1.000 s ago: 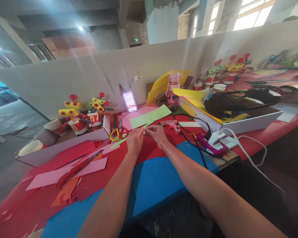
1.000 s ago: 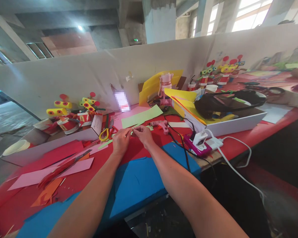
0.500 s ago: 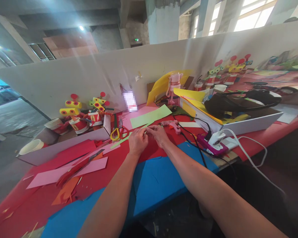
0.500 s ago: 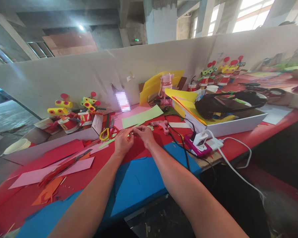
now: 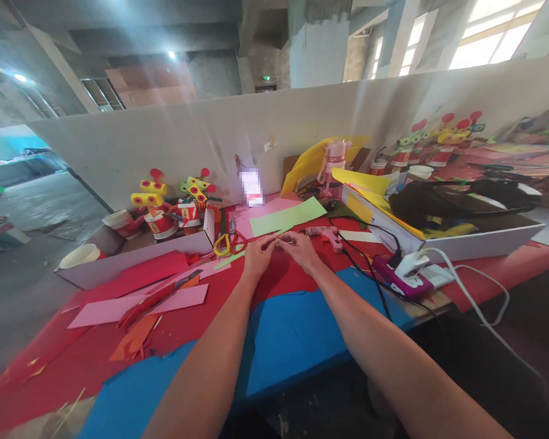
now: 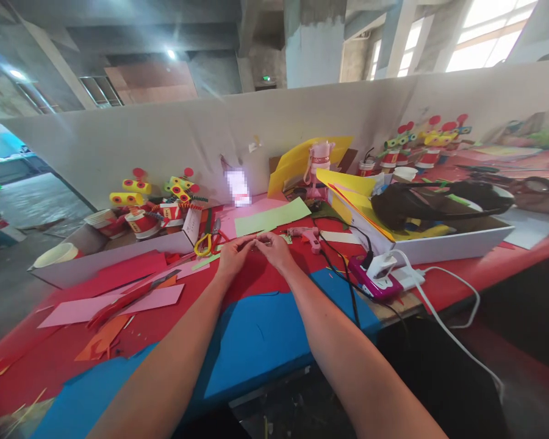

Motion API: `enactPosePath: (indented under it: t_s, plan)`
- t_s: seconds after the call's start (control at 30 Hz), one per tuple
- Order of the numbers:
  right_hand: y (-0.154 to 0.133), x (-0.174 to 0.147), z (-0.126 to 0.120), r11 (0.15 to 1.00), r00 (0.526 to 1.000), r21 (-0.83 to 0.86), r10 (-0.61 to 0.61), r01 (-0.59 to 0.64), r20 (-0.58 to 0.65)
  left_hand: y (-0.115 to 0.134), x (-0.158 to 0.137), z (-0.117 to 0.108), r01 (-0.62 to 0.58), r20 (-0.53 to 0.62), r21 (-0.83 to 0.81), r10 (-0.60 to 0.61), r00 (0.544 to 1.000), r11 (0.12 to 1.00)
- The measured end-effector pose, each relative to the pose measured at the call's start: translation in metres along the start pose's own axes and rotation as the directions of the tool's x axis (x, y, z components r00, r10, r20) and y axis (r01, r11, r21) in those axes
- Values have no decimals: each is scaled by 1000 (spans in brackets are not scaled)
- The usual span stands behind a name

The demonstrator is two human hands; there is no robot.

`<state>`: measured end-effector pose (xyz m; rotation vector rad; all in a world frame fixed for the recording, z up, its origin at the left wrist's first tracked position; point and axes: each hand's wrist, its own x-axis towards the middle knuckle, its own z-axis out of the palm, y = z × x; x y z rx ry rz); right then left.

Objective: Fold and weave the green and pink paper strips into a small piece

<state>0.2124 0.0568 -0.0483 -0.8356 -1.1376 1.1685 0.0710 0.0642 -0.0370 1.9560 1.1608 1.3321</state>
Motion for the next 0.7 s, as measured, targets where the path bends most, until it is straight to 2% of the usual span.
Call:
enactPosePath:
  t_s: [0.13, 0.33, 0.57, 0.7]
  plan:
    - [0, -1, 1, 1000, 1000, 12, -24, 24, -16, -5, 0, 0, 52, -42, -94, -57, 998, 994]
    - [-2, -1, -2, 986, 993, -120, -114, 115, 10, -4, -1, 3, 156, -13, -263, -165, 986, 952]
    - [-6, -5, 2, 997, 999, 72, -18, 21, -37, -1, -4, 10, 291, 29, -415, -308, 951, 862]
    - [-7, -11, 5, 991, 998, 121, 59, -63, 34, -4, -6, 14, 343, 35, -547, -389, 921, 764]
